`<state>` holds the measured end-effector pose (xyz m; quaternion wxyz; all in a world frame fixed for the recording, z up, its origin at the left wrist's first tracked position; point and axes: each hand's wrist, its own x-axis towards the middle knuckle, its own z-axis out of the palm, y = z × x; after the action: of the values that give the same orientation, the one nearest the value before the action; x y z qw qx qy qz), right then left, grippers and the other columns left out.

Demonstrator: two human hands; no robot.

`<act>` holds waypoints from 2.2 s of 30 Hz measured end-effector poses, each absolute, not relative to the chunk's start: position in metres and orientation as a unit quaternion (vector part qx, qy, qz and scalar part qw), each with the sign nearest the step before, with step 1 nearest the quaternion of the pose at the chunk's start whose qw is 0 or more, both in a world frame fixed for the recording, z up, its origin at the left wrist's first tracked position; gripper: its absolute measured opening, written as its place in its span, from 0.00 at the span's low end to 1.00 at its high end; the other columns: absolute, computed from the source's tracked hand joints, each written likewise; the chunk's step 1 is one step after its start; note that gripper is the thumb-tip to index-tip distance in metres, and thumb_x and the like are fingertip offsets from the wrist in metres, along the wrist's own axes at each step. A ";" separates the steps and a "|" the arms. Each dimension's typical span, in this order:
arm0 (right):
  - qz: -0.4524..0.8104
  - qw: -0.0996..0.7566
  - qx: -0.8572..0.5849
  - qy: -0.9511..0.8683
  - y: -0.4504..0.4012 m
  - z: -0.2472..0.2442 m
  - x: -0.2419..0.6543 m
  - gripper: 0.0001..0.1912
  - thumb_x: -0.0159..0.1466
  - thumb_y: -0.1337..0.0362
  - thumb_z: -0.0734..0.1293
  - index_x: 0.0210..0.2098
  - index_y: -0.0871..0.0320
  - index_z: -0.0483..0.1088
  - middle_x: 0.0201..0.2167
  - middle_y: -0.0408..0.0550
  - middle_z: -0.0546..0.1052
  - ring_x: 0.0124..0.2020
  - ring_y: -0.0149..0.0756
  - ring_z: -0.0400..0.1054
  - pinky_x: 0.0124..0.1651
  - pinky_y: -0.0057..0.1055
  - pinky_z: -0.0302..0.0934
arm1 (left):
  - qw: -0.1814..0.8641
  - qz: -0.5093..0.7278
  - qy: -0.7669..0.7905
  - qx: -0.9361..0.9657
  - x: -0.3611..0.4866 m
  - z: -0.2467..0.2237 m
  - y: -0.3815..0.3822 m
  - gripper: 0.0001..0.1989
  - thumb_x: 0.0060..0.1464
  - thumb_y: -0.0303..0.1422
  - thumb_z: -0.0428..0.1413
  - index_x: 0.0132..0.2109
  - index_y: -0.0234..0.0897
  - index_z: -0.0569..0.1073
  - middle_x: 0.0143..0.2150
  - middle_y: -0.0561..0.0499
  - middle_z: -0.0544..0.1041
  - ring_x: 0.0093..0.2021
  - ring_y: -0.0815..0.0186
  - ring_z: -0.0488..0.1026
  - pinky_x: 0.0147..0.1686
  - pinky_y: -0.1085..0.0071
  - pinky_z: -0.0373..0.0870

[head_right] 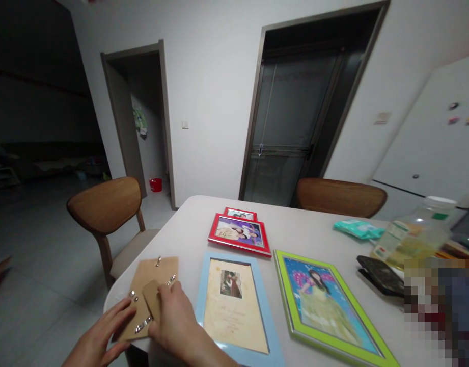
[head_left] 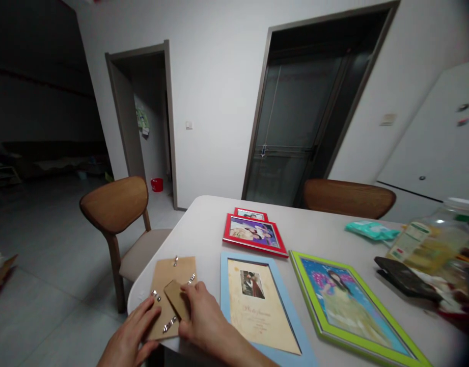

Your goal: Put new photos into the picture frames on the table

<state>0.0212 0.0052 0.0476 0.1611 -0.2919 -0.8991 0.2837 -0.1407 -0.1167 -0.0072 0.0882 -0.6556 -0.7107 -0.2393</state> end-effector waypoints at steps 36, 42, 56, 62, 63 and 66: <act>0.123 0.115 -0.233 -0.958 0.037 0.046 0.160 0.14 0.58 0.61 0.58 0.44 0.46 0.64 0.49 0.46 0.63 0.50 0.42 0.52 0.48 0.42 0.48 | -0.133 -0.227 -0.625 -0.735 -0.013 0.032 -0.036 0.09 0.42 0.30 0.55 0.34 0.37 0.66 0.52 0.44 0.67 0.54 0.60 0.59 0.55 0.52 0.44; 0.139 0.117 -0.216 -0.959 0.036 0.048 0.163 0.16 0.55 0.58 0.60 0.44 0.47 0.64 0.48 0.46 0.62 0.50 0.41 0.52 0.48 0.40 0.47 | -0.141 -0.231 -0.627 -0.731 -0.012 0.034 -0.037 0.09 0.41 0.30 0.56 0.34 0.37 0.66 0.52 0.45 0.67 0.54 0.60 0.59 0.56 0.54 0.44; 0.050 0.190 -0.405 -0.893 0.092 0.030 0.150 0.13 0.60 0.62 0.54 0.30 0.59 0.68 0.36 0.52 0.66 0.41 0.39 0.57 0.44 0.33 0.52 | -0.156 -0.239 -0.642 -0.712 -0.011 0.037 -0.036 0.10 0.36 0.27 0.54 0.32 0.37 0.66 0.52 0.42 0.67 0.54 0.58 0.60 0.55 0.52 0.43; 0.077 0.216 -0.396 -0.889 0.086 0.029 0.157 0.13 0.59 0.64 0.55 0.36 0.60 0.69 0.41 0.53 0.66 0.44 0.39 0.55 0.47 0.33 0.51 | -0.167 -0.259 -0.634 -0.709 -0.012 0.034 -0.036 0.10 0.35 0.26 0.55 0.31 0.37 0.66 0.51 0.44 0.68 0.53 0.59 0.60 0.55 0.53 0.42; 0.079 0.215 -0.394 -0.890 0.083 0.030 0.154 0.13 0.59 0.64 0.56 0.37 0.60 0.68 0.42 0.52 0.66 0.44 0.39 0.56 0.47 0.34 0.51 | -0.170 -0.264 -0.633 -0.708 -0.013 0.034 -0.036 0.10 0.35 0.26 0.55 0.31 0.37 0.66 0.51 0.45 0.68 0.53 0.59 0.60 0.55 0.54 0.42; 0.106 0.212 -0.348 -0.907 0.075 0.035 0.137 0.14 0.59 0.65 0.56 0.43 0.56 0.66 0.42 0.50 0.67 0.43 0.37 0.57 0.46 0.33 0.50 | -0.175 -0.282 -0.626 -0.706 -0.014 0.033 -0.036 0.10 0.35 0.26 0.55 0.30 0.38 0.65 0.50 0.46 0.69 0.52 0.60 0.61 0.55 0.56 0.42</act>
<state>0.1369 0.0750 0.0350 0.2122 -0.3482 -0.9069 0.1059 -0.0142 -0.0358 0.0325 -0.1747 -0.7060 -0.6255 -0.2824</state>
